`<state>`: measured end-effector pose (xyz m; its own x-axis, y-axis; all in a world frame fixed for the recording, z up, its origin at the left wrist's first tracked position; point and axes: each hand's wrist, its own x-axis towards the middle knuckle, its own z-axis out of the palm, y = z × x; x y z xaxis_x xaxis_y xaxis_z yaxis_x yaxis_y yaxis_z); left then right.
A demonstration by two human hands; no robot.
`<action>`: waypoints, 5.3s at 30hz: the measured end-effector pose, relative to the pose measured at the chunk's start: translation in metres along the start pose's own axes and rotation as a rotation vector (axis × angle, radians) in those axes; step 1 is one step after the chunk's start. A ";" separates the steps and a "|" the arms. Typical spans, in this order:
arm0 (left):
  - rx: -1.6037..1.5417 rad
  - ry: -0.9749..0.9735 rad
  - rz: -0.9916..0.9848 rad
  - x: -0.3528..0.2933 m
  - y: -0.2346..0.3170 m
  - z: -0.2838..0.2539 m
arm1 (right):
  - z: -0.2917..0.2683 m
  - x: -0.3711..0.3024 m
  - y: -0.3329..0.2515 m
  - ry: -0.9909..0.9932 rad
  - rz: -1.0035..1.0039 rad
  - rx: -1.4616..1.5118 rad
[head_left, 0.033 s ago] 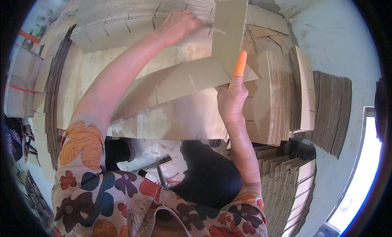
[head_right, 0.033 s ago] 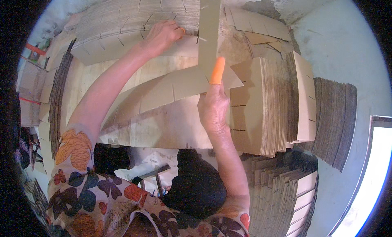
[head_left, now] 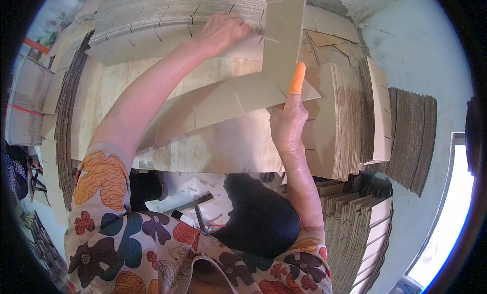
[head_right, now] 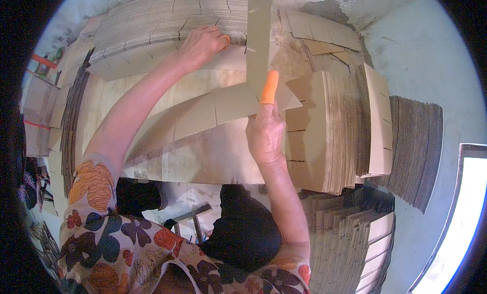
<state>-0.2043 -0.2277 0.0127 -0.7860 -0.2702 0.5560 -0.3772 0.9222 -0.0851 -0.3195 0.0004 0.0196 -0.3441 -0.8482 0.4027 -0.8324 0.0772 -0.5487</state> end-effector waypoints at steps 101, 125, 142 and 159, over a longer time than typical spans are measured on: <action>-0.457 -0.102 -0.339 -0.059 0.039 -0.082 | -0.102 -0.060 -0.009 -0.285 0.094 -0.185; -0.315 -0.257 -0.319 -0.189 0.116 -0.177 | -0.101 -0.080 0.066 -0.084 0.427 -0.836; -0.413 -0.291 -0.368 -0.210 0.106 -0.155 | -0.201 -0.031 0.025 0.356 0.102 -0.392; -0.397 -0.322 -0.373 -0.202 0.107 -0.164 | -0.155 -0.031 0.061 -0.076 0.655 0.587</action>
<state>-0.0053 -0.0291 0.0264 -0.7679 -0.6062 0.2073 -0.4925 0.7655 0.4140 -0.4270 0.1130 0.0868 -0.6266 -0.7620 -0.1636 -0.1129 0.2965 -0.9483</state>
